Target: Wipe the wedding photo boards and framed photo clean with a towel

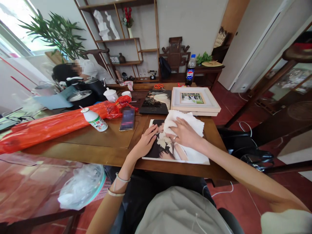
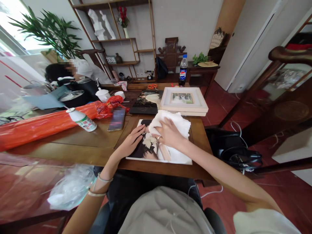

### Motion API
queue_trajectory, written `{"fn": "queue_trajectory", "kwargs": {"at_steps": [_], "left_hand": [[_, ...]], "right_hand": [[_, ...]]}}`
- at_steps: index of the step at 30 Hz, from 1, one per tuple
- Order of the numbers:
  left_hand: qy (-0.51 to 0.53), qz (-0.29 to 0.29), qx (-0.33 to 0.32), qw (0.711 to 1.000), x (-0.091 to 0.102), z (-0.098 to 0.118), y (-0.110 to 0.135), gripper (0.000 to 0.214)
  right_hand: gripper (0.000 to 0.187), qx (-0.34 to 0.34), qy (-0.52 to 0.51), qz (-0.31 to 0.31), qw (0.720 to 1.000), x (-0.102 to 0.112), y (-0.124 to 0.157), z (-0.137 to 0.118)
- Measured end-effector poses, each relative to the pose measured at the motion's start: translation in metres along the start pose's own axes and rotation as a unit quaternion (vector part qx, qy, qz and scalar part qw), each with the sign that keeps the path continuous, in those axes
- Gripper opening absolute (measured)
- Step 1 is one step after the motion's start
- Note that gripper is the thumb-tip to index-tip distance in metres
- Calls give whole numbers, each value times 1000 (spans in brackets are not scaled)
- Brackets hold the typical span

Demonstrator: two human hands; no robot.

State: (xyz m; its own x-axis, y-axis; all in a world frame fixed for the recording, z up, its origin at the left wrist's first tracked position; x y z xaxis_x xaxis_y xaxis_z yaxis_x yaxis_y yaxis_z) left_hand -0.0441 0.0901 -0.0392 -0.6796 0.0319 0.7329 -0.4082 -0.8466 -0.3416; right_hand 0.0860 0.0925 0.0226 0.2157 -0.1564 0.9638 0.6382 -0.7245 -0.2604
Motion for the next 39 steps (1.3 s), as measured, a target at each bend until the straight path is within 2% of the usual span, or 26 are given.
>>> {"fn": "queue_trajectory", "kwargs": {"at_steps": [2,5,7,9,12,14,17,19,21,25,27,29,32,36,39], "left_hand": [[4,-1,-2,1000,0,1,0,45],[8,1,6,1000,1,1,0,45],[11,-5,12,1000,1,1,1,45],[15,-16,6,1000,1,3,1,44],[26,-19,-11,999,1,6,1,43],[32,-11,-13,999,2,4,1,44],[42,-5,-9,999,2,0,1,46],[54,-5,-9,999,2,-1,0,46],[67,-3,-11,998,3,-2,0,45],[68,6,-18,997,6,0,-1,44],[54,1,-19,998,6,2,-1,44],[42,-11,-15,999,5,6,-1,44],[32,-15,-8,999,5,9,-2,43],[17,2,-2,1000,5,8,-2,44],[6,5,-1,1000,4,6,-2,44]], "right_hand": [[35,4,36,-20,999,-7,7,-20],[29,37,70,-69,995,-17,30,-71],[25,76,76,-76,991,-16,46,-106],[22,122,58,-76,988,-9,55,-130],[24,149,-4,-94,984,1,48,-128],[26,119,-17,-102,987,5,33,-106],[25,45,25,-88,995,6,10,-71],[24,14,54,-74,996,3,4,-64],[23,17,73,-67,995,-3,5,-75],[19,71,97,-73,990,-8,22,-121],[16,118,66,-83,987,-5,34,-141],[16,151,13,-94,984,1,44,-148],[20,141,-45,-102,984,10,47,-127],[38,69,-41,-112,990,6,32,-68],[40,13,-53,-102,993,-1,9,-27]]}}
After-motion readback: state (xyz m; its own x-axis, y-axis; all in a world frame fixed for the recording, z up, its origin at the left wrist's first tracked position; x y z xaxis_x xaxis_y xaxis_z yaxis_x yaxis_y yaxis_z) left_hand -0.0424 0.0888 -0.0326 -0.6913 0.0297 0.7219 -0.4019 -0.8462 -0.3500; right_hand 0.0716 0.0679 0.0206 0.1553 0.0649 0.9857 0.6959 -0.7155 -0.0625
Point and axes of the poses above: each hand's wrist, its own y-axis away from the middle knuckle, its own x-axis out of the back of the hand, z = x × y, the point moved 10 cm from there along -y, towards the middle knuckle, and after that the axes turned 2 degrees about -x, right-handed, at the moved point
